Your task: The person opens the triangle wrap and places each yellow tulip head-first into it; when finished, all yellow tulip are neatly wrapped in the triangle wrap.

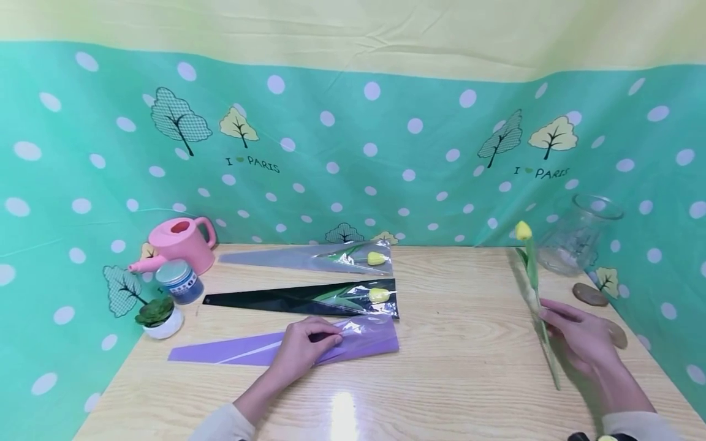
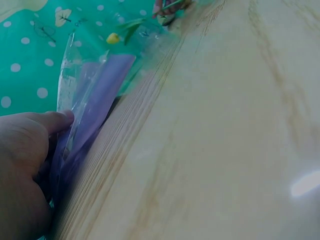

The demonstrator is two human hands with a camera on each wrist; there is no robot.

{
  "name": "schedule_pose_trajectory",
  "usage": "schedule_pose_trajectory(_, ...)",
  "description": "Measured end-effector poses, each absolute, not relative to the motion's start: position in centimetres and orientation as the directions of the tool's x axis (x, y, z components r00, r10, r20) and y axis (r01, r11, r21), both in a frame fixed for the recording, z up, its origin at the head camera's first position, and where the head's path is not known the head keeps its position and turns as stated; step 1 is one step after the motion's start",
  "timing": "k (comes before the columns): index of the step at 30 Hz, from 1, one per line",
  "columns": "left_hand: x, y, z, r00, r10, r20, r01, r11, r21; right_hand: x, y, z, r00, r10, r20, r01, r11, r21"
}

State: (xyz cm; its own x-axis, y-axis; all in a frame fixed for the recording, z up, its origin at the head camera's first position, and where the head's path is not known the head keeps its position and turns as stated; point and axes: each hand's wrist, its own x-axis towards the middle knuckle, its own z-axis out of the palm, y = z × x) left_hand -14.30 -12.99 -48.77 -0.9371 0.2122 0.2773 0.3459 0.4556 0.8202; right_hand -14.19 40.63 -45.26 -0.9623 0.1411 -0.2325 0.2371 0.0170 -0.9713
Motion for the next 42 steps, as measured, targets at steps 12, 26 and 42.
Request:
schedule_pose_trajectory(12, -14.3, -13.0, -48.6, -0.937, 0.222, 0.269, 0.343, 0.453, 0.823, -13.6, 34.7, -42.9, -0.983, 0.1, -0.157, 0.076, -0.556, -0.828)
schedule_pose_trajectory(26, -14.7, -13.0, -48.4, -0.933, 0.256, 0.253, 0.349, 0.474, 0.809, -13.9, 26.1, -43.1, -0.949, 0.2, -0.245, 0.073, -0.617, -0.784)
schedule_pose_trajectory(42, -14.7, -13.0, -48.3, -0.935, 0.261, 0.239, 0.341, 0.479, 0.809, -14.0, 20.2, -44.1, -0.916, 0.268, -0.299, 0.071, -0.625, -0.777)
